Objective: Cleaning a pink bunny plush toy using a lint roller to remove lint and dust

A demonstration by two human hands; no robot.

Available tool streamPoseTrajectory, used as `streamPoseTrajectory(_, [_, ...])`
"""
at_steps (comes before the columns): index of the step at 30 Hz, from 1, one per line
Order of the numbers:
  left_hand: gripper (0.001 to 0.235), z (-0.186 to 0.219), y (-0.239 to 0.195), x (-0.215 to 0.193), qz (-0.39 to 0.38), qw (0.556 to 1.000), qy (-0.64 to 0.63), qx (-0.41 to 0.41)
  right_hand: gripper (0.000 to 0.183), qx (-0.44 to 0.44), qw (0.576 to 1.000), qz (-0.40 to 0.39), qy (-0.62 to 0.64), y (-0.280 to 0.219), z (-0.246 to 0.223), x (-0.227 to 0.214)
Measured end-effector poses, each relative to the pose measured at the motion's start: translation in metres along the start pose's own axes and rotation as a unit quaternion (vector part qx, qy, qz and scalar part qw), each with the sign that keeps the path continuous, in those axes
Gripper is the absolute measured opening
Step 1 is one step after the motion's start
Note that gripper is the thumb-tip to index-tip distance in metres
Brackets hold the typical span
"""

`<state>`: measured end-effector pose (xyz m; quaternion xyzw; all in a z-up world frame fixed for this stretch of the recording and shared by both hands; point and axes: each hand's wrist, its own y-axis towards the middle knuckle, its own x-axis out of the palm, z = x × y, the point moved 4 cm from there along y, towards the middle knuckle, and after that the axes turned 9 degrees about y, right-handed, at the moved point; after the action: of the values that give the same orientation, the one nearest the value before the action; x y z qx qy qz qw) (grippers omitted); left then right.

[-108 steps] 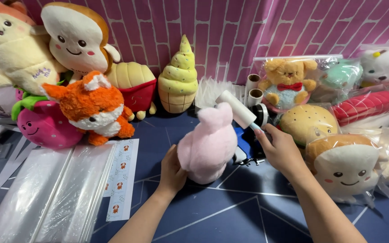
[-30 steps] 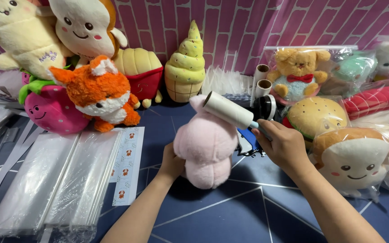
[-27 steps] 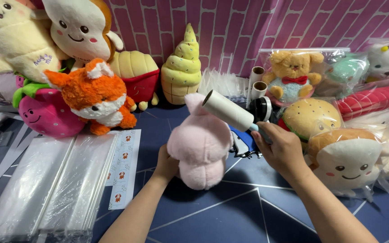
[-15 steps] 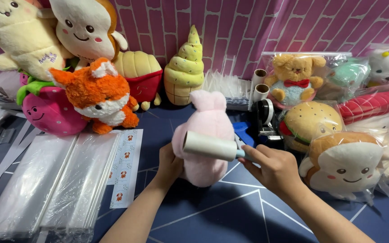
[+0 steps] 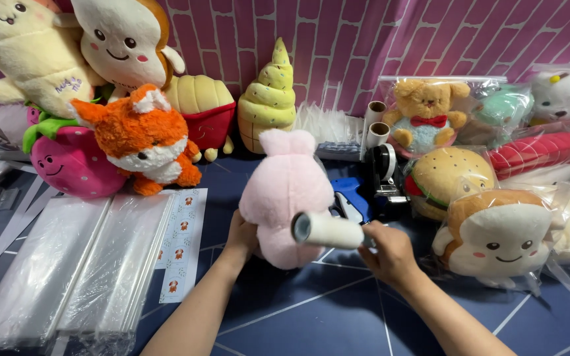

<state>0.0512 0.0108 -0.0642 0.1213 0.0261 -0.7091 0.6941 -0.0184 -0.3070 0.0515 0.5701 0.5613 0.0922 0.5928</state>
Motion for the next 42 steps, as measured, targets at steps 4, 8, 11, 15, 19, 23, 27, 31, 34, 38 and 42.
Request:
streamPoseTrajectory(4, [0.027,-0.008,-0.005,0.007,-0.032,0.999,-0.013,-0.014,0.025,-0.032,0.999,0.003,-0.023,-0.002,0.001,0.009])
streamPoseTrajectory(8, [0.033,-0.007,0.003,0.018,-0.074,0.996,-0.041,-0.022,0.024,0.094,0.994,0.054,0.002,0.009,0.022,-0.011])
streamPoseTrajectory(11, [0.036,0.013,-0.003,0.027,-0.076,0.994,-0.056,-0.054,0.027,0.137,0.988,0.068,0.004,-0.005,0.042,-0.015])
streamPoseTrajectory(15, [0.037,0.029,0.005,0.024,-0.054,0.994,-0.066,-0.071,0.027,0.140,0.986,0.085,0.023,-0.009,0.044,-0.011])
streamPoseTrajectory(19, [0.038,0.026,0.005,0.012,-0.041,0.993,-0.073,-0.081,0.031,0.099,0.993,0.043,0.045,-0.027,0.045,0.010])
streamPoseTrajectory(23, [0.038,0.028,0.006,0.015,-0.024,0.992,-0.087,-0.088,0.029,0.055,0.998,0.035,0.020,-0.011,0.022,0.011])
streamPoseTrajectory(27, [0.039,0.030,0.006,0.018,-0.005,0.990,-0.103,-0.096,0.030,0.068,0.996,0.042,0.027,-0.013,0.022,0.009])
streamPoseTrajectory(31, [0.040,0.030,0.002,0.013,0.004,0.989,-0.106,-0.099,0.030,0.110,0.992,0.054,0.034,-0.021,0.037,0.015])
streamPoseTrajectory(34, [0.040,0.034,0.002,0.011,0.016,0.989,-0.113,-0.098,0.027,0.164,0.982,0.070,0.064,-0.017,0.044,0.013])
streamPoseTrajectory(38, [0.041,0.037,0.001,0.012,0.034,0.986,-0.129,-0.099,0.028,0.201,0.970,0.071,0.120,-0.035,0.065,0.015])
streamPoseTrajectory(42, [0.041,0.047,0.003,0.012,0.052,0.984,-0.145,-0.090,0.036,0.135,0.980,-0.031,0.142,-0.038,0.046,0.017])
